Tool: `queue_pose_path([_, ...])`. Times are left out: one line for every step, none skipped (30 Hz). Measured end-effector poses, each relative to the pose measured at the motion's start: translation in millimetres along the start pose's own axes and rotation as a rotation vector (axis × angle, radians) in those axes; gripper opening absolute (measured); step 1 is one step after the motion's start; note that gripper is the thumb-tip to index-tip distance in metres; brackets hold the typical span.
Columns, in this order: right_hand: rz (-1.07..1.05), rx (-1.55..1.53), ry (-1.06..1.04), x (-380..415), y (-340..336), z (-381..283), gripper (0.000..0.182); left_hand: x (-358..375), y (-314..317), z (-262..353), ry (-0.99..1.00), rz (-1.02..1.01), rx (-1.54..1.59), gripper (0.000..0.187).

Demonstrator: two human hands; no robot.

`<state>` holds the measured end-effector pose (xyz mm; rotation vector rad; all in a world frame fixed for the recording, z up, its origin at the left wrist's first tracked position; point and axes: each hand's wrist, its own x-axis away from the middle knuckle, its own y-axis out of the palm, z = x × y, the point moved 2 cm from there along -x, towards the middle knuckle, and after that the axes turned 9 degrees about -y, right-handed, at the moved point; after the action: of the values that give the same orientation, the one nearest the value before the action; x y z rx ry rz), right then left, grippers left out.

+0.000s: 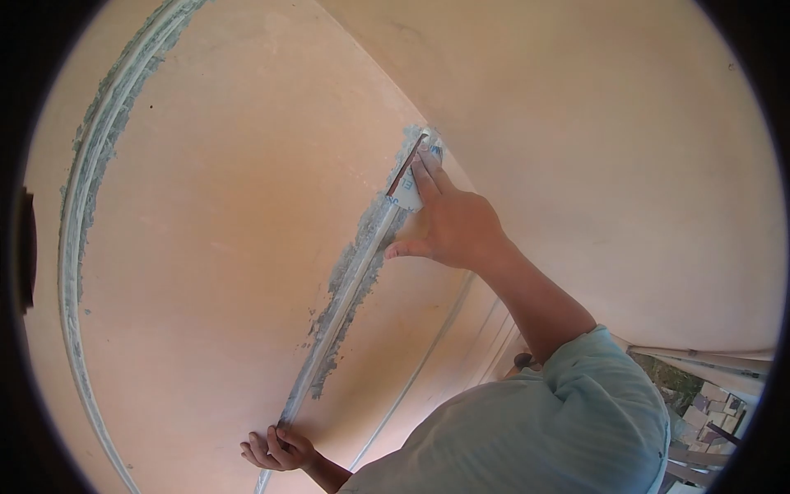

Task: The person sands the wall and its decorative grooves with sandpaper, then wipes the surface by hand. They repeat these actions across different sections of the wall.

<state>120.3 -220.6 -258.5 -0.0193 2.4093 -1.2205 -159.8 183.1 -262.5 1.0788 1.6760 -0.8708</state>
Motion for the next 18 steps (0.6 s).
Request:
queue_pose_path([0.013,-0.011,-0.04,5.2,-1.8,-3.0,0.139,-0.4,0.7,0.8,0.003,0.01,0.006,0.016])
queue_pose_path([0.027,-0.023,-0.082,7.6,-4.1,-5.3,0.137,-1.1,1.8,1.8,0.007,0.022,0.011,0.016])
queue_pose_path([0.027,-0.023,-0.085,7.2,-6.3,-5.9,0.137,-1.3,2.9,2.1,0.005,0.022,0.008,0.016])
queue_pose_path([-0.003,-0.014,-0.067,6.5,-7.4,-6.1,0.137,-1.2,2.9,2.4,0.008,0.025,0.009,0.017])
queue_pose_path([-0.034,-0.008,-0.05,6.3,-8.0,-6.7,0.136,-0.9,1.9,1.7,0.012,0.026,0.008,0.017])
queue_pose_path([-0.036,-0.013,-0.053,3.9,-10.4,-6.6,0.136,0.1,1.8,1.1,0.015,0.024,0.002,0.017])
queue_pose_path([-0.075,-0.021,-0.025,-0.4,-12.9,-4.6,0.134,0.8,2.7,1.2,0.011,0.023,0.005,0.017])
queue_pose_path([-0.115,-0.029,0.002,-2.0,-13.1,-4.1,0.133,1.2,2.1,0.3,0.006,0.022,0.007,0.017])
queue_pose_path([-0.117,-0.03,-0.007,-0.8,-10.2,-4.8,0.133,1.4,1.2,-1.1,0.003,0.022,-0.002,0.017])
queue_pose_path([-0.054,-0.005,-0.016,0.2,-7.2,-4.2,0.126,1.1,2.0,-1.2,0.007,0.019,0.014,0.017])
queue_pose_path([0.009,0.024,-0.033,0.9,-5.5,-3.8,0.119,2.1,1.8,-0.8,0.004,0.017,0.026,0.017])
queue_pose_path([0.01,0.04,-0.063,1.3,-5.0,-3.9,0.119,3.7,0.8,-1.1,-0.023,0.026,0.007,0.017])
queue_pose_path([0.001,0.023,-0.045,1.8,-5.8,-2.2,0.109,5.7,0.9,-1.4,-0.033,0.005,0.019,0.018])
queue_pose_path([-0.004,0.011,-0.038,0.4,-7.0,-0.2,0.098,6.0,1.5,0.7,-0.051,-0.008,0.025,0.019])
queue_pose_path([0.028,0.02,-0.057,0.4,-6.5,2.8,0.084,6.7,0.3,1.4,-0.052,-0.018,0.012,0.019])
queue_pose_path([0.063,0.028,-0.083,0.7,-5.2,5.8,0.072,7.2,-0.2,1.2,-0.105,0.011,-0.024,0.019])
queue_pose_path([0.107,0.044,-0.085,-1.5,-6.5,6.3,0.065,7.9,-0.1,1.3,-0.088,-0.011,0.019,0.02])
queue_pose_path([0.149,0.053,-0.087,-3.1,-5.9,8.1,0.059,7.8,-1.0,2.2,-0.067,-0.034,0.061,0.02])
